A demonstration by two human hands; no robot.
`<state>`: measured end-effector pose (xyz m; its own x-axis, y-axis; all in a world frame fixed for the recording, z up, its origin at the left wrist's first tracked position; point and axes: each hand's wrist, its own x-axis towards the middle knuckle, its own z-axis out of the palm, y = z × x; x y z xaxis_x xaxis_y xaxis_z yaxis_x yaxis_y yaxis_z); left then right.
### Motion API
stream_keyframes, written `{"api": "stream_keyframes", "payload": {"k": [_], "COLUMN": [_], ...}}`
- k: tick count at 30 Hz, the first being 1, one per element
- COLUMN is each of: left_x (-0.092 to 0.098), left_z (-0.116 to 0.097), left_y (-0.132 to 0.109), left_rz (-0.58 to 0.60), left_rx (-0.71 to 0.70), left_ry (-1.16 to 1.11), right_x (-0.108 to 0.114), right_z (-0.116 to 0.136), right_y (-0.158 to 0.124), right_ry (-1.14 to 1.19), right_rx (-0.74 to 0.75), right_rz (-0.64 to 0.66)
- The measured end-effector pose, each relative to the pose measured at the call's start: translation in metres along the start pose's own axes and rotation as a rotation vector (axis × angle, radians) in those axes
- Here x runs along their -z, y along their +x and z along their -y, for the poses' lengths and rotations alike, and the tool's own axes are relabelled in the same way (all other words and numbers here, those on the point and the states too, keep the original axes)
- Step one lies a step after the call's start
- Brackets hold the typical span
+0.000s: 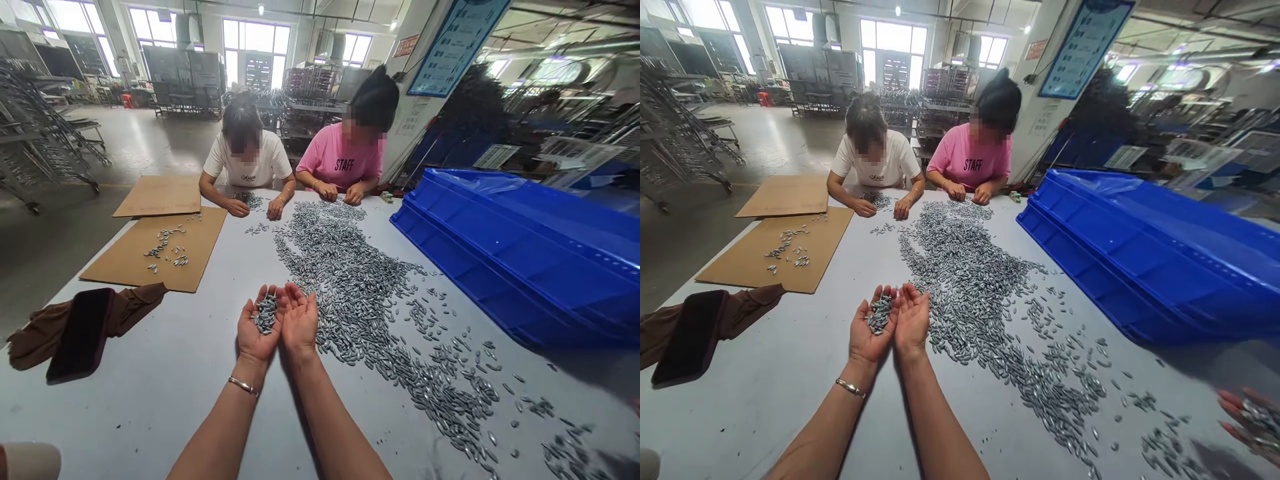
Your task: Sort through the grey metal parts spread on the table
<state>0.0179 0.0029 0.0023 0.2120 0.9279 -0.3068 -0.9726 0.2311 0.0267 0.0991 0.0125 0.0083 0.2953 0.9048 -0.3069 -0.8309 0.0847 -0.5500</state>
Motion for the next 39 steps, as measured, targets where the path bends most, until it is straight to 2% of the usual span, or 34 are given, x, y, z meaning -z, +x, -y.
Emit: {"api": "stream_keyframes", "payload": {"k": [3, 5, 11, 16, 30, 39], "left_x": [-0.004, -0.009, -0.023, -0.026, -0.029, -0.029], "left_z": [-0.012, -0.019, -0.025, -0.022, -0.021, -0.016], "left_y": [0.0, -0.001, -0.005, -0.004, 0.001, 0.0], "left_rz": [0.052, 0.068, 0.12, 0.131, 0.055, 0.098], "left_rx": [-0.027, -0.049, -0.169, -0.253, -0.437, -0.528], "left_ry": [0.045, 0.083, 0.247, 0.38, 0.452, 0.557], "right_x": [0.001, -0.003, -0.011, -0.009, -0.006, -0.007], "right_z": [-0.013, -0.018, -0.03, -0.04, -0.03, -0.031], "right_y": [-0.002, -0.007, -0.018, -0.014, -0.008, -0.008], "right_ry": [0.087, 0.122, 0.188, 0.221, 0.299, 0.297], "right_rx": [-0.22, -0.269, -0.327, -0.369, -0.43, -0.471], "right_rz": [0.087, 0.138, 0.168, 0.143, 0.189, 0.186]}}
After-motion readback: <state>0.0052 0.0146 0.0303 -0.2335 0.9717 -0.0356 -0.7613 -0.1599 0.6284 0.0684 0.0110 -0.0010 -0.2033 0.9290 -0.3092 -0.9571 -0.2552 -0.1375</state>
